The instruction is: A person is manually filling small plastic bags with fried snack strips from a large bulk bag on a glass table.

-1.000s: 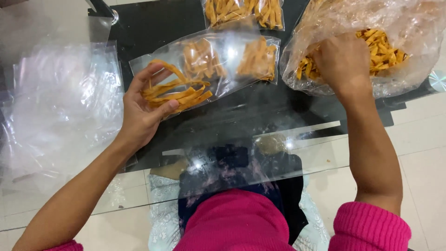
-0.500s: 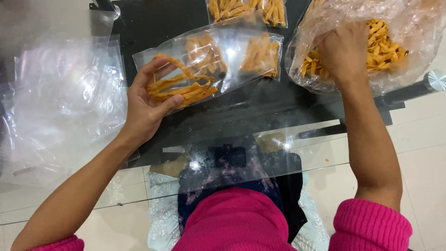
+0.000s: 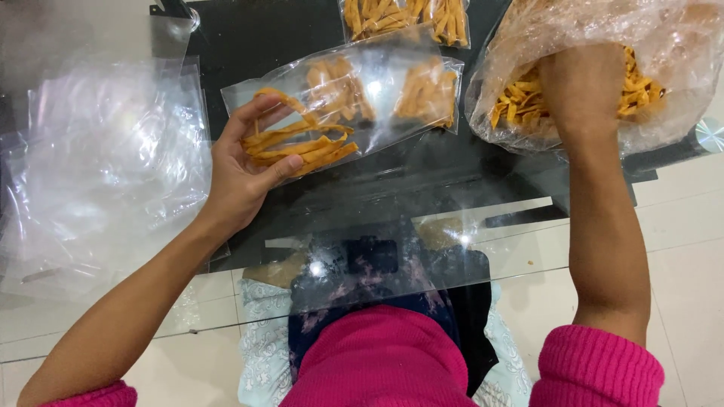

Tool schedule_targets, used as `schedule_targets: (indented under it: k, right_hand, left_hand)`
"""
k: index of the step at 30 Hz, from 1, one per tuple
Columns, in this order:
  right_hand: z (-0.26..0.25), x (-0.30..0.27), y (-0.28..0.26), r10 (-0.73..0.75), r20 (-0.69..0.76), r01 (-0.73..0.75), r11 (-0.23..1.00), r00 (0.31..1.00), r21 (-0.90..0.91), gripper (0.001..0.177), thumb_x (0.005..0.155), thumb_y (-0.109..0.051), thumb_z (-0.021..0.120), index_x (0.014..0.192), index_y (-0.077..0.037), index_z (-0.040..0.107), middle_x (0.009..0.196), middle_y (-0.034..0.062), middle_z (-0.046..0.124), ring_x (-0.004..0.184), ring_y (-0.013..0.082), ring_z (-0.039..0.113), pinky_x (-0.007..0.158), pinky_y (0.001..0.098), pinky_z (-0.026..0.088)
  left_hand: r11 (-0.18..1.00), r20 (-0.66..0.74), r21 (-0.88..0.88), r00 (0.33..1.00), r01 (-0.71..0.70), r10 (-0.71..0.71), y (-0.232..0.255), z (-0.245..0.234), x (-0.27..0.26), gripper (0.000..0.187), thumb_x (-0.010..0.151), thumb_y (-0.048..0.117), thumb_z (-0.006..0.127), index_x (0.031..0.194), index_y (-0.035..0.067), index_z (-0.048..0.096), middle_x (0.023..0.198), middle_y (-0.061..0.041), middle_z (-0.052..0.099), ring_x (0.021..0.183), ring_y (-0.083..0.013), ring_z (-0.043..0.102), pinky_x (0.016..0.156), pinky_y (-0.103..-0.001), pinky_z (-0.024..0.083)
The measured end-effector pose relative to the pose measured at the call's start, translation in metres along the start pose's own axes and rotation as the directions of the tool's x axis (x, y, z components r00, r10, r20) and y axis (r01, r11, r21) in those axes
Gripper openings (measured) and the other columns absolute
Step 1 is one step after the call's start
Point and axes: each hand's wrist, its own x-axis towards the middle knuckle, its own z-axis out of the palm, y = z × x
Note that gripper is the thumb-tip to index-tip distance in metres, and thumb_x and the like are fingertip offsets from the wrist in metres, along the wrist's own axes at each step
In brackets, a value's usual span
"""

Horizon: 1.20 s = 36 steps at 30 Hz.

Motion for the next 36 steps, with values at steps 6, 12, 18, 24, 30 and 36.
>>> schedule_targets:
  k: [6,12,18,24,30,36]
  right_hand:
    - [0.040,-0.010,0.031,0.155,0.016,-0.154,0.987,0.988,-0.041,0.040,0.122,-0.029,0.057,0.098,-0.014,0.086,0.084,0.0103,0.079,0.074,0.0329,0.076,0.052,0.0450,0.062]
    - [0.011,0.001,0.002,0.073,0.225,0.046,0.875,0.972,-0.481,0.042,0.108,-0.025,0.064,0.067,-0.033,0.072,0.056,-0.0159,0.057,0.054,0.0045,0.062,0.051,0.0209,0.050]
    - [0.010,0.003,-0.014,0.169,0.066,-0.161,0.981,0.983,-0.110,0.038,0.115,-0.027,0.056,0.091,-0.007,0.078,0.101,0.0191,0.075,0.108,0.0390,0.061,0.094,0.0576,0.040]
    - [0.002,0.003,-0.013,0.148,0.152,-0.171,0.974,0.977,0.148,0.043,0.120,-0.032,0.066,0.091,-0.002,0.072,0.099,0.0220,0.069,0.112,0.0433,0.059,0.108,0.0686,0.031]
    - [-0.003,0.001,-0.018,0.086,0.040,-0.093,0.967,0.996,0.237,0.042,0.120,-0.034,0.071,0.103,0.004,0.079,0.104,0.0256,0.070,0.115,0.0476,0.057,0.099,0.0715,0.030]
    - [-0.008,0.003,-0.021,0.075,0.161,-0.129,0.924,0.984,0.359,0.045,0.126,-0.018,0.055,0.091,0.005,0.070,0.100,0.0263,0.061,0.114,0.0497,0.058,0.110,0.0820,0.017]
  left_hand:
    - [0.999,0.014,0.017,0.999,-0.036,0.035,0.003,0.000,-0.002,0.061,0.094,0.009,0.076,0.146,0.013,0.045,0.156,-0.010,0.043,0.150,-0.0285,0.047,0.116,-0.042,0.057]
    - [0.999,0.006,0.024,0.999,-0.036,0.036,0.001,-0.001,-0.001,0.061,0.094,0.009,0.077,0.146,0.013,0.046,0.156,-0.010,0.043,0.150,-0.0284,0.047,0.116,-0.042,0.056]
    - [0.999,0.022,0.023,0.999,-0.045,0.044,0.001,-0.001,-0.002,0.062,0.094,0.010,0.077,0.146,0.013,0.045,0.156,-0.010,0.043,0.150,-0.0286,0.047,0.116,-0.043,0.057]
    - [0.999,0.005,0.029,1.000,-0.030,0.030,0.002,0.000,-0.002,0.062,0.093,0.010,0.077,0.146,0.013,0.046,0.155,-0.010,0.045,0.149,-0.0279,0.048,0.114,-0.043,0.058]
    - [0.999,0.010,0.033,0.999,-0.035,0.035,0.002,0.000,-0.002,0.063,0.092,0.010,0.077,0.146,0.012,0.045,0.155,-0.010,0.044,0.148,-0.0279,0.048,0.118,-0.040,0.055]
    - [0.999,0.007,0.039,0.999,-0.035,0.035,0.003,0.000,-0.002,0.061,0.093,0.010,0.077,0.145,0.013,0.046,0.156,-0.009,0.044,0.149,-0.0288,0.048,0.116,-0.043,0.057]
